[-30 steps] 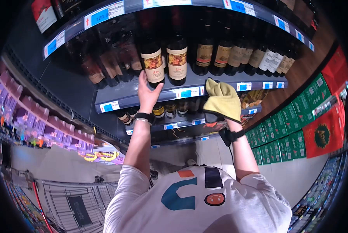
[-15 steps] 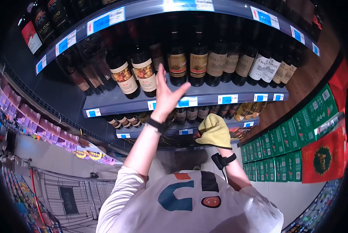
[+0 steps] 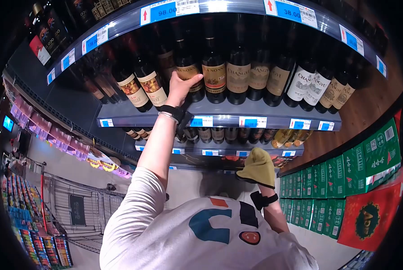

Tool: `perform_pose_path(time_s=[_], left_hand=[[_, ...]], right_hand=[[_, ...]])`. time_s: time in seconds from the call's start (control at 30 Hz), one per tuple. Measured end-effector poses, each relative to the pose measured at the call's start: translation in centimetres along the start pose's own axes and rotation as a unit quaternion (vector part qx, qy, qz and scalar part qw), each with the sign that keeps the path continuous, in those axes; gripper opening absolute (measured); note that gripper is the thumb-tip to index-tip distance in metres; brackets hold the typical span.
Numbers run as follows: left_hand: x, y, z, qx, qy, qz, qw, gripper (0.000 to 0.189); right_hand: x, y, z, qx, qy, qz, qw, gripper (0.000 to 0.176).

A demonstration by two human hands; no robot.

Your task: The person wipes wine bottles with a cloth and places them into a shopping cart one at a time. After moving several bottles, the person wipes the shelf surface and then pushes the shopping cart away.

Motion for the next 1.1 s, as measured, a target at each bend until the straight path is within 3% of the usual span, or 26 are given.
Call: perform_pose_path(time_s=[0.1,0.33,0.43,0.6,0.73,0.77,0.8,0.83,0.87,0.93,0.97,1.0,1.03,1.07,1.1], left_hand=[[-1.6,-2.1,0.8,-0.059,-0.035,0.017,0.998,0.066],[-3.0,-5.7,1.0,-0.042,0.000,0.129,0.991,0.070],[-2.3,-6.8,0.8,-0.023,0.015,0.160,0.987,0.073],[-4.7,-9.9,0.3,-0.043,0.096,0.190,0.976,0.077],[-10.0,-15.4,1.6,-0.086,0.210,0.280,0.933,0.076],[-11.2,-17.3,2.2,-0.084,0.230,0.289,0.925,0.077],[-12.1,-19.3,2.9,-0.087,0.295,0.297,0.904,0.077],[-10.9,-20.2,3.4,-0.079,0.307,0.302,0.899,0.072],[-10.0,-21.1,3.4,-0.057,0.316,0.275,0.906,0.070],[-10.4,-23.2,3.1,-0.006,0.300,0.240,0.923,0.061],[-10.1,-23.7,2.6,-0.002,0.268,0.259,0.928,0.058],[-8.8,-23.6,1.9,0.021,0.273,0.200,0.941,0.058],[-7.7,-23.5,1.0,0.042,0.278,0.141,0.949,0.058],[-7.7,-23.6,0.3,0.089,0.253,0.094,0.959,0.061],[-7.5,-23.8,-0.4,0.135,0.225,0.045,0.964,0.066]], right_hand=[[1.4,-0.1,-0.1,-0.009,0.070,0.017,0.997,0.041],[3.3,0.7,-0.3,0.022,-0.019,-0.044,0.999,0.042],[3.5,0.4,0.4,0.031,0.020,-0.023,0.999,0.041],[12.4,3.3,-0.1,0.011,-0.170,-0.220,0.961,0.038],[14.0,4.5,1.9,-0.099,-0.207,-0.327,0.917,0.064],[7.9,4.4,3.6,-0.002,0.038,-0.161,0.986,0.078],[7.8,4.3,4.7,0.029,0.269,-0.148,0.951,0.070],[8.5,4.4,6.3,0.057,0.485,-0.126,0.864,0.063],[11.5,4.4,7.2,0.000,0.490,-0.067,0.869,0.055],[13.4,4.7,7.8,-0.051,0.501,-0.078,0.860,0.041],[15.6,5.5,6.7,-0.036,0.401,-0.128,0.907,0.041],[17.8,6.2,5.6,-0.032,0.296,-0.178,0.938,0.040],[20.1,7.0,4.7,-0.049,0.025,-0.266,0.963,0.038],[18.7,7.8,5.8,-0.039,0.273,-0.151,0.949,0.031],[18.3,8.7,6.1,0.019,0.392,-0.101,0.914,0.024]])
Point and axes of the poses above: each hand's wrist, its own y-axis towards the middle knuckle, its own z-axis out of the palm, x = y × z, the point moved 3 cm from there along y, towards the middle knuckle, and after that the axes turned 9 degrees about -z, right-handed, at the moved point
